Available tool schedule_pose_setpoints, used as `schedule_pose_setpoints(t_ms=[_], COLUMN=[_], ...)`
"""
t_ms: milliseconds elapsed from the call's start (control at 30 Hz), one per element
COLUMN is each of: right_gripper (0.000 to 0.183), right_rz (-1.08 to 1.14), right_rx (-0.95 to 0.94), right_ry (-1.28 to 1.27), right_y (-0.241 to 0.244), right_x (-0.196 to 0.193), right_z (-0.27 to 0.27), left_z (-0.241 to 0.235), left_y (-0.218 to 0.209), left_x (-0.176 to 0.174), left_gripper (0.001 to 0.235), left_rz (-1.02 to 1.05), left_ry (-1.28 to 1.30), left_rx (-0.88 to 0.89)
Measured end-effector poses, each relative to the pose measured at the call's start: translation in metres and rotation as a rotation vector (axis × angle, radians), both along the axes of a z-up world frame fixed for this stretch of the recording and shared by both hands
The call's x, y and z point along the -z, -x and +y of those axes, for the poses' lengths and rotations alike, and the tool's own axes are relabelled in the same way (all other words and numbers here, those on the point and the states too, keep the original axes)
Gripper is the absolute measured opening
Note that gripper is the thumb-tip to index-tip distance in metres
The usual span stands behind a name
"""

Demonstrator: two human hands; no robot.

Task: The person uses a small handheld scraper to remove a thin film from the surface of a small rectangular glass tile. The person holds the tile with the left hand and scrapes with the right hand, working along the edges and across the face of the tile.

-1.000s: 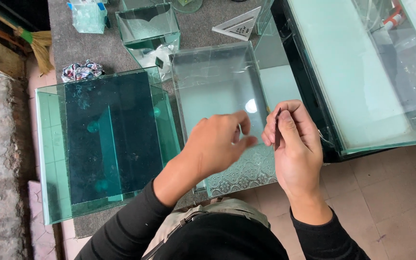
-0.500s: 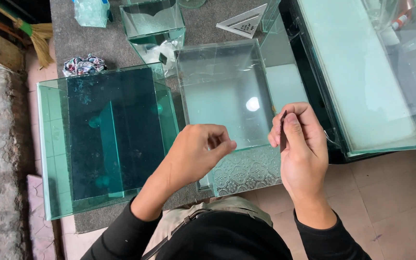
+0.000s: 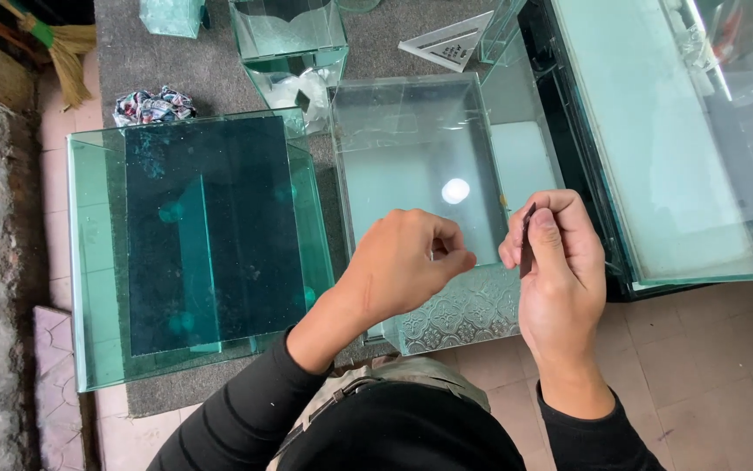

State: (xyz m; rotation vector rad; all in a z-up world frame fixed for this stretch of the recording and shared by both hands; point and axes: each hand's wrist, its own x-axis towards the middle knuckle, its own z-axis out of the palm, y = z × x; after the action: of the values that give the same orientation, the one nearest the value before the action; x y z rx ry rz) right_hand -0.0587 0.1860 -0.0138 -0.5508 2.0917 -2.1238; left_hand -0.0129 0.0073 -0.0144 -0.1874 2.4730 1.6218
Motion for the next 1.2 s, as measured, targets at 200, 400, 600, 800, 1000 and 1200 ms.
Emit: schedule_pose_setpoints(t_ms=[200,400,600,800,1000,1200], right_gripper=[0.019,0.017,0.020,0.020,0.020,0.020], right_rz=[0.006,-0.057,-0.111,-0.177,-0.223,-0.294], right_rx=[0.021,0.117,0.215,0.271,0.295,0.245], right_ry=[0.018,0.043,-0.056,0.089,0.208,0.296], right_y=[0.000,0.003,0.000,-0.021,-0.027,-0.021], right_x=[0.004,-0.002,-0.007,0.009,0.006,0.013], right_z=[0.001,0.021,0.050,0.036,0.030,0.037], left_z=[-0.037,-0.022,0.002,0.024,0.056,0.065], left_y=[-0.007,-0.049,-0.080,-0.079,-0.066,-0.070], left_x=[0.041,0.012,0.008,0.006,-0.002,0.004], left_gripper=[0.046,0.010,0.064,0.087,0.092,0.099], left_rz=[0.048,0.544,0.629,0.564,0.589,0.532], left_ry=[0.157,0.209,0.697,0.922,0.815,0.765], left_rx=[-0.195,-0.133,0.097,0.071,0.093,0.082])
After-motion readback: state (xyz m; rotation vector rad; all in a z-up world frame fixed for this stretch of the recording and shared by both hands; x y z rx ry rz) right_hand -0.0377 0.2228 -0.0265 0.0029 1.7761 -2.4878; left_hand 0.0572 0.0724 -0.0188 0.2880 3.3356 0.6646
